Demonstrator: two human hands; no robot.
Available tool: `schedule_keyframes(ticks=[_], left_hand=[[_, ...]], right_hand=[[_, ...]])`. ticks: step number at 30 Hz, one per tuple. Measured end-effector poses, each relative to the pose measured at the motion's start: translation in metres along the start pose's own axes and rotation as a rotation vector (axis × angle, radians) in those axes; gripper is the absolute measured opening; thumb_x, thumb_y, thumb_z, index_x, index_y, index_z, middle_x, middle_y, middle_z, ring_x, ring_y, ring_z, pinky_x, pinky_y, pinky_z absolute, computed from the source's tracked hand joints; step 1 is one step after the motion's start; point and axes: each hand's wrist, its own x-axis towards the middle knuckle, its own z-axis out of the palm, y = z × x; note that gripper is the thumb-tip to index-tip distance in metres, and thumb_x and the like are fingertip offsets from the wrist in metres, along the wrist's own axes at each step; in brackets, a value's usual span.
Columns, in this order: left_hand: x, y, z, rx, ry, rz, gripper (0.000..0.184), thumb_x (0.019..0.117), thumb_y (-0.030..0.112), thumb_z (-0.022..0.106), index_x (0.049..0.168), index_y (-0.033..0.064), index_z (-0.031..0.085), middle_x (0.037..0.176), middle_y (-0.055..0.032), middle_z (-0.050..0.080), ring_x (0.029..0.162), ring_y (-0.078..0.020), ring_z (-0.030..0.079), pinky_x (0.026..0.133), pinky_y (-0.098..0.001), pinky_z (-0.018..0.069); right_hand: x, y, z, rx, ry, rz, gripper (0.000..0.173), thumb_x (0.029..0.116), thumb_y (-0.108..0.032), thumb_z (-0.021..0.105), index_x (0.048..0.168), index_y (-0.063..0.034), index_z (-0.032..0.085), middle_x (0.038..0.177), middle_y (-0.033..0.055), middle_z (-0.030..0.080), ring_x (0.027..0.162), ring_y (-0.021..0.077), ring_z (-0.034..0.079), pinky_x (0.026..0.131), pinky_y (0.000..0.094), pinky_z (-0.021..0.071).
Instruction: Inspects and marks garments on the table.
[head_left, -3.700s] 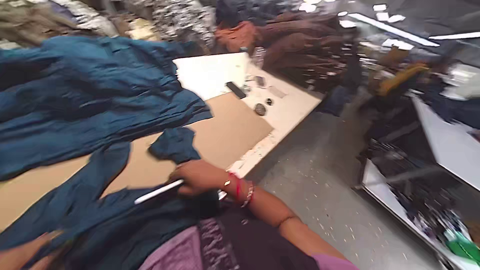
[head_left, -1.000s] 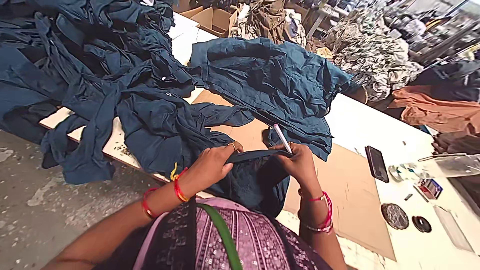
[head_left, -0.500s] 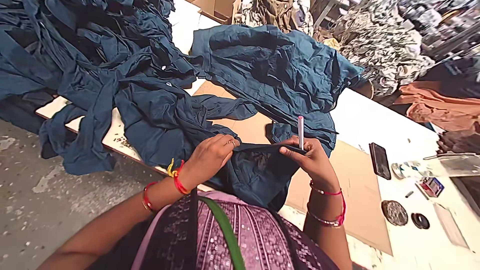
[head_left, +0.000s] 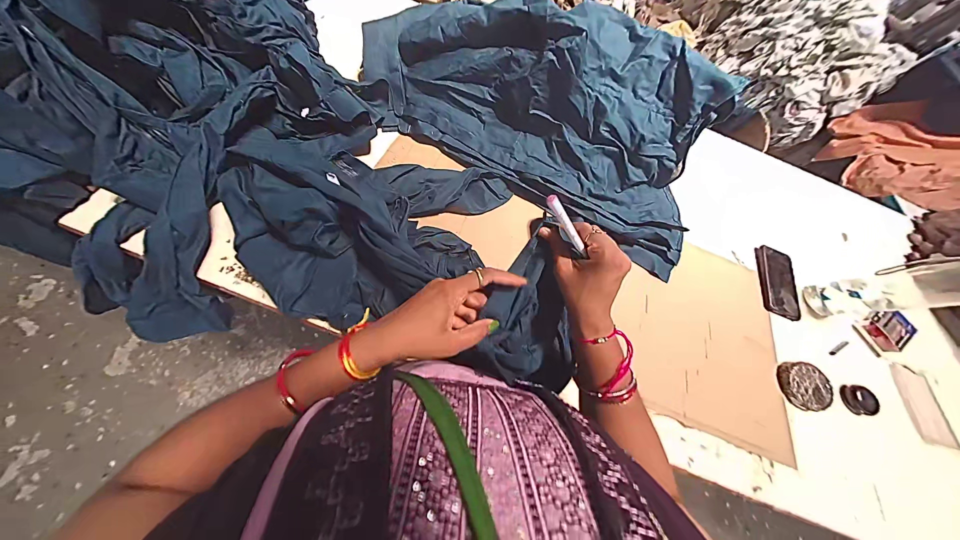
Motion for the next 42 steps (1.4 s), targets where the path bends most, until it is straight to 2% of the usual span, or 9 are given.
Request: schedule_keyframes(ticks=[6,19,23,27,29,31,34,37,42], left_hand=[[-0.002,-0.006,0.005,-0.092,0.301,-0.289,0.067,0.0919,0.015,0.065,0.15,0.0002,0.037,0.068,0.008,0.058,0.059,0.0056,0.054,0.062,-0.0146,0.0486],[-0.01,0.0,0.019,0.014,0.542,-0.05,0.067,0.0869,0.006,0.06,0.143,-0.0151,0.029,0.096,-0.0088,0.075,0.088,-0.0017,0.072,0.083,-0.0212,0.0589],[-0.006,-0.003,0.018,-0.024,0.539,0.006,0.057,0.0933,0.012,0.059,0.137,-0.0115,0.033,0.075,0.0158,0.062,0.067,0.0103,0.06,0.068,-0.0121,0.0531],[0.0,-0.009,0.022,0.17,0.627,0.049,0.057,0.0917,0.008,0.061,0.134,-0.0202,0.035,0.077,0.011,0.061,0.06,0.0194,0.049,0.059,-0.0022,0.0448],[0.0,-0.01,0.021,0.368,0.611,0.053,0.057,0.0935,0.01,0.06,0.133,-0.0228,0.036,0.081,-0.003,0.064,0.062,0.0164,0.048,0.062,-0.0041,0.0445],[-0.003,-0.012,0.025,0.565,0.542,0.074,0.051,0.098,0.011,0.058,0.132,-0.0238,0.041,0.084,-0.0266,0.065,0.063,-0.0082,0.054,0.063,-0.023,0.0483],[-0.002,-0.036,0.034,0.728,0.444,0.072,0.04,0.1003,0.009,0.052,0.128,-0.0195,0.049,0.082,-0.0322,0.066,0.063,-0.0341,0.065,0.062,-0.0433,0.0545],[0.0,-0.069,0.048,0.765,0.385,-0.24,0.046,0.1021,0.007,0.047,0.141,-0.018,0.043,0.089,-0.037,0.066,0.073,-0.0569,0.066,0.065,-0.0691,0.0501],[0.007,-0.092,0.061,0.826,0.465,-0.365,0.047,0.1033,0.01,0.044,0.142,-0.0166,0.043,0.094,-0.0376,0.066,0.079,-0.0577,0.066,0.067,-0.0696,0.0499]], right_hand=[[-0.036,-0.028,-0.002,0.079,0.038,-0.25,0.016,0.0851,-0.008,0.07,0.096,0.0018,0.077,0.075,0.0153,0.072,0.065,0.0227,0.07,0.06,0.0317,0.0563],[-0.059,-0.04,0.015,0.198,-0.037,-0.534,0.021,0.0977,-0.006,0.055,0.1,0.0033,0.073,0.069,0.0128,0.064,0.061,0.0216,0.062,0.062,0.0269,0.0526],[-0.064,-0.039,0.013,0.23,-0.108,-0.521,0.018,0.0936,-0.002,0.058,0.101,0.004,0.074,0.079,0.0159,0.072,0.071,0.0256,0.071,0.068,0.0337,0.0585],[-0.066,-0.03,0.007,0.352,-0.34,-0.537,0.028,0.0922,-0.005,0.064,0.115,0.0087,0.072,0.084,0.0191,0.072,0.073,0.0294,0.071,0.066,0.0374,0.0581],[-0.064,-0.013,-0.001,0.449,-0.438,-0.454,0.039,0.0926,-0.018,0.071,0.122,0.007,0.07,0.085,0.0187,0.071,0.071,0.0279,0.069,0.063,0.0376,0.0559],[-0.064,0.022,-0.015,0.436,-0.327,-0.285,0.031,0.0909,-0.019,0.072,0.11,0.0055,0.075,0.087,0.0181,0.073,0.072,0.0256,0.07,0.064,0.0388,0.058],[-0.048,0.107,-0.062,0.082,-0.281,0.123,0.031,0.093,-0.009,0.059,0.115,0.009,0.07,0.1,0.0209,0.075,0.089,0.0327,0.074,0.078,0.0486,0.0589],[-0.022,0.219,-0.116,-0.29,-0.438,0.724,0.051,0.1038,-0.014,0.049,0.153,-0.0014,0.041,0.11,0.0277,0.069,0.103,0.0448,0.068,0.091,0.0598,0.0495],[-0.028,0.376,-0.194,-0.499,-0.132,1.133,0.062,0.105,-0.02,0.047,0.162,-0.0137,0.023,0.124,0.032,0.064,0.114,0.0486,0.064,0.096,0.0635,0.0474]])
